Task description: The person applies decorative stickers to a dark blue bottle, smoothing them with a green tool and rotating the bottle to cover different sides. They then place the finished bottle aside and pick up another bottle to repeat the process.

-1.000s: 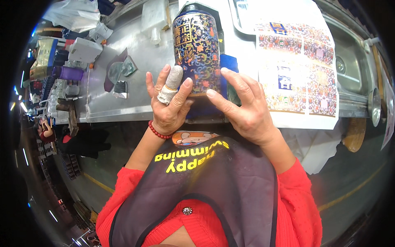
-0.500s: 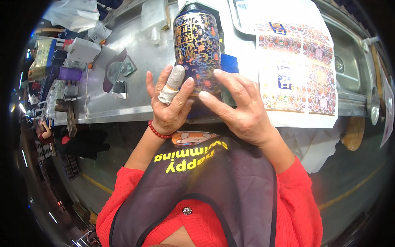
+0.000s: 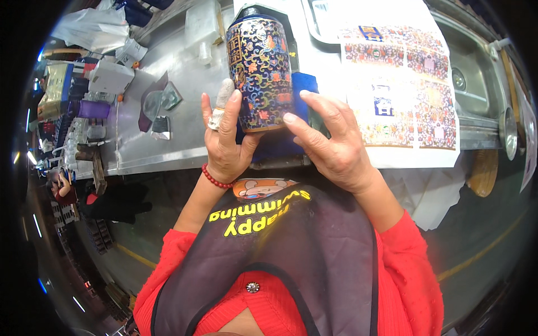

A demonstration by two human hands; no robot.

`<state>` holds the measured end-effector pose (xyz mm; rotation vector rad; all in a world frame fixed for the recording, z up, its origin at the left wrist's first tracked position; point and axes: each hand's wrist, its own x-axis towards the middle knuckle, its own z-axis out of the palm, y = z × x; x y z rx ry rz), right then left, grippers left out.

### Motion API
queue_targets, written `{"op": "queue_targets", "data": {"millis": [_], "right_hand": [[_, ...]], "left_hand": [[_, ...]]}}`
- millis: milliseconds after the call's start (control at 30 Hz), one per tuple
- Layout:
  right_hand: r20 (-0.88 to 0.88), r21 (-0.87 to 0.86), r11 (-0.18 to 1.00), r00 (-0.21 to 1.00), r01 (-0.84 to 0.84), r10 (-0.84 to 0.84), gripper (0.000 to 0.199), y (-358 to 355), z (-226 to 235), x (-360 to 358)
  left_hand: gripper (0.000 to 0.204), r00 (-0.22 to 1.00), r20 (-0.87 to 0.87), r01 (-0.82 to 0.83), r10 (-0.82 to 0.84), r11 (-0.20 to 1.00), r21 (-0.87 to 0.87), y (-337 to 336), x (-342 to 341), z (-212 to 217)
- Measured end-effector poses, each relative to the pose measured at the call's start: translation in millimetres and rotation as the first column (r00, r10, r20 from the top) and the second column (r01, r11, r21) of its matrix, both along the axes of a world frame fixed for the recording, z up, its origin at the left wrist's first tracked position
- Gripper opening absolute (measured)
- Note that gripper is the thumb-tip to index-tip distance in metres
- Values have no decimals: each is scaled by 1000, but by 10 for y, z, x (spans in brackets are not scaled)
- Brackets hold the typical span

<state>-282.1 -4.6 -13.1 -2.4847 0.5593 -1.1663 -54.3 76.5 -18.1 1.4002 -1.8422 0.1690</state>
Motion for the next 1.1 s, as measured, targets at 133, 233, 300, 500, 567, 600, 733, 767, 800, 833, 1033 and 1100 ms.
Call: {"op": "queue_targets", "data": {"millis": [133,233,300,500,567,600,733,767,800,833,1033,1100], "right_hand": [[-46,-41,998,998,-37,36,50,22,-1,36],[-69,-59,997,996,-52,48,48,12,7,43],[-50,-60,998,998,-30,27,47,7,11,29],[-43,-66,997,998,-44,41,43,2,-11,39],[-51,-68,997,998,-48,45,42,-1,-12,49],[-50,-73,996,998,-48,44,43,-3,-8,47],[-24,-76,996,999,-50,48,43,7,28,30],[-44,-60,997,998,-49,46,43,11,38,29],[-38,-51,998,998,-45,43,43,16,45,36],[-32,-42,998,999,-41,40,42,21,50,43],[-65,-64,997,997,-49,44,43,15,48,86],[-54,-62,997,997,-49,46,42,16,47,69]], "left_hand": [[51,997,68,-23,28,997,-70,41,-6,-26],[43,989,135,-49,58,996,-71,72,1,-20],[38,979,185,-64,81,993,-98,71,9,-27],[36,978,181,-77,102,987,-138,58,0,-54],[36,976,192,-77,103,987,-139,62,6,-45],[36,975,192,-84,110,987,-140,63,9,-41],[36,974,201,-79,107,987,-142,67,10,-34],[36,974,202,-77,105,987,-142,64,8,-36],[36,974,203,-75,103,987,-140,62,7,-36],[36,974,202,-74,103,987,-146,59,6,-37],[37,975,198,-70,100,986,-154,55,8,-37],[37,977,190,-71,97,988,-140,62,9,-37]]}}
